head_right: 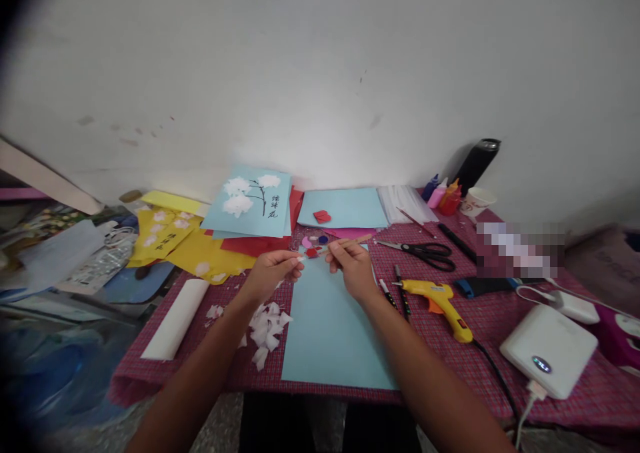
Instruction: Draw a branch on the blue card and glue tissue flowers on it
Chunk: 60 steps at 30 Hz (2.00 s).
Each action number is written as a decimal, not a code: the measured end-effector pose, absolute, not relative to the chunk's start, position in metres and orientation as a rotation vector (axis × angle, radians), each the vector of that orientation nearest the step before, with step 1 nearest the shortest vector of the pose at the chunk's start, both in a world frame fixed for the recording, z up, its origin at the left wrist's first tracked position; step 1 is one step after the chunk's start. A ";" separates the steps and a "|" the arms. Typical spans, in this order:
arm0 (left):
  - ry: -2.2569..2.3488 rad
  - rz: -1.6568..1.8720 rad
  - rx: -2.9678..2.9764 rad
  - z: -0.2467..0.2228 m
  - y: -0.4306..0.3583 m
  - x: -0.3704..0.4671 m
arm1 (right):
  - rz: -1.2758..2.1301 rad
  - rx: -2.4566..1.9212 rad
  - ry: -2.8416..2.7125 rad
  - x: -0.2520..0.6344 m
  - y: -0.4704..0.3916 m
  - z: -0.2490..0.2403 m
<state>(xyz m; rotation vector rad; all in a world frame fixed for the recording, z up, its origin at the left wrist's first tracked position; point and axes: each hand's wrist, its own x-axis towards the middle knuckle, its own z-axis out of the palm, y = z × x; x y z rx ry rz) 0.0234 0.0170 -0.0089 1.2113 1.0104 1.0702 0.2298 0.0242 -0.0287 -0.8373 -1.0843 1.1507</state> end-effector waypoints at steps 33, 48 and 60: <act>1.574 0.445 2.387 -0.028 0.000 -0.061 | 1.247 -0.895 -1.139 0.226 0.025 -0.038; 1.322 1.218 1.291 -0.011 0.013 -0.036 | 1.250 -0.820 -1.103 0.226 0.026 -0.036; 0.876 1.276 0.874 -0.030 0.025 0.038 | 1.337 -0.769 -0.991 0.224 0.025 -0.030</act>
